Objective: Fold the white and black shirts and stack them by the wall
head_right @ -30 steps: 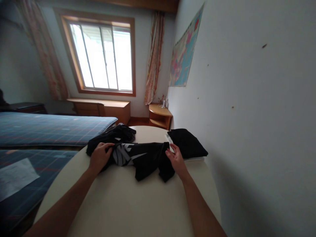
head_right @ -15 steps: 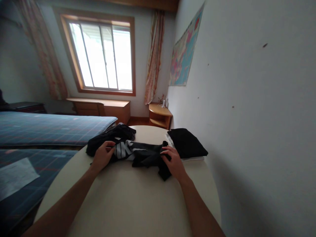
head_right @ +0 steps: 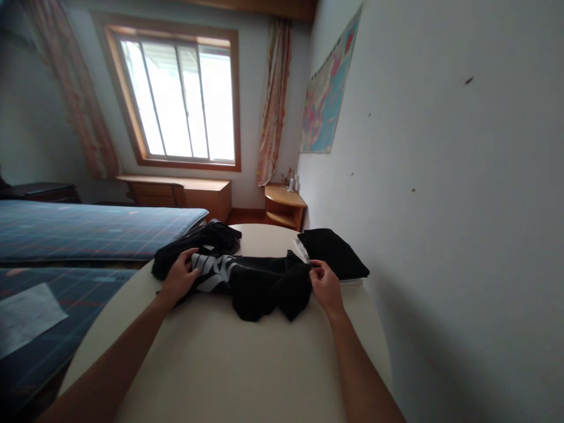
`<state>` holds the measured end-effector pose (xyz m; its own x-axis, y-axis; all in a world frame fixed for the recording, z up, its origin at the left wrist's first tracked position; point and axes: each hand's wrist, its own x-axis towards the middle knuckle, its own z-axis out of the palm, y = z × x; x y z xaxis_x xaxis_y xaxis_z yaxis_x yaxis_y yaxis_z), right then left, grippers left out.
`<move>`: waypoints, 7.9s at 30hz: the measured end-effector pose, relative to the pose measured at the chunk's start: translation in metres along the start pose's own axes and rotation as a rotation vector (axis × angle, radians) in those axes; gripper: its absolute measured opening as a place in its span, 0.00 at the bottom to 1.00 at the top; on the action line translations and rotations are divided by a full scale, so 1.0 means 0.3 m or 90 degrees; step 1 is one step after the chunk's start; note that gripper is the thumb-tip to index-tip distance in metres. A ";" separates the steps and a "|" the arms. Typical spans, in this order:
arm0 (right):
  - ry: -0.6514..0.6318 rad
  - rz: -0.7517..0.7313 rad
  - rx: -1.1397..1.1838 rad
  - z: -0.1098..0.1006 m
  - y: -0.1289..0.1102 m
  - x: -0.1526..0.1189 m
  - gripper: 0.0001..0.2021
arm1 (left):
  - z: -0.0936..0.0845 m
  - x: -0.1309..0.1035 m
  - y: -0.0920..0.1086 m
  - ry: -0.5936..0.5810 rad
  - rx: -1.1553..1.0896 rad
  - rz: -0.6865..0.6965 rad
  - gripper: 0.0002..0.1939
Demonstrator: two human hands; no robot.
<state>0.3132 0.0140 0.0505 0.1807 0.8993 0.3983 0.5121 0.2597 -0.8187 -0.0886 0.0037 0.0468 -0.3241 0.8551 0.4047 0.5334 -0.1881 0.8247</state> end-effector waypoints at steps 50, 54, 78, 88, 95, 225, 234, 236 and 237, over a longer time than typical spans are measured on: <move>0.141 -0.165 -0.261 0.040 0.106 -0.037 0.25 | 0.031 -0.067 0.029 -0.158 0.142 0.215 0.39; 0.164 -0.143 -0.244 0.033 0.075 -0.054 0.25 | 0.023 -0.057 0.032 -0.057 0.216 0.164 0.37; -0.231 -0.215 -0.528 -0.194 -0.142 -0.327 0.14 | -0.117 -0.308 0.199 -0.244 0.572 0.298 0.19; -0.494 -0.216 -0.393 -0.160 -0.273 -0.461 0.12 | -0.142 -0.422 0.234 -0.637 0.263 0.337 0.11; -0.527 -0.267 -0.301 -0.154 -0.314 -0.465 0.17 | -0.117 -0.401 0.236 -0.554 0.244 0.381 0.18; -0.173 0.137 -0.595 -0.035 -0.053 -0.121 0.14 | 0.291 -0.372 0.187 -0.374 0.433 0.205 0.34; -0.143 0.116 -0.523 -0.008 -0.045 -0.111 0.10 | 0.269 -0.369 0.227 -0.374 0.361 0.277 0.30; -0.082 0.124 -0.489 -0.008 -0.063 -0.102 0.13 | 0.263 -0.370 0.250 -0.374 0.330 0.312 0.27; -0.049 0.113 -0.467 -0.010 -0.071 -0.097 0.14 | 0.262 -0.371 0.257 -0.380 0.315 0.326 0.26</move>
<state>0.2996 -0.0188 0.0574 0.2666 0.9349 0.2343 0.9130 -0.1671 -0.3721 0.0500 -0.0680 0.0344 0.4256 0.8572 0.2898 0.8176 -0.5016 0.2829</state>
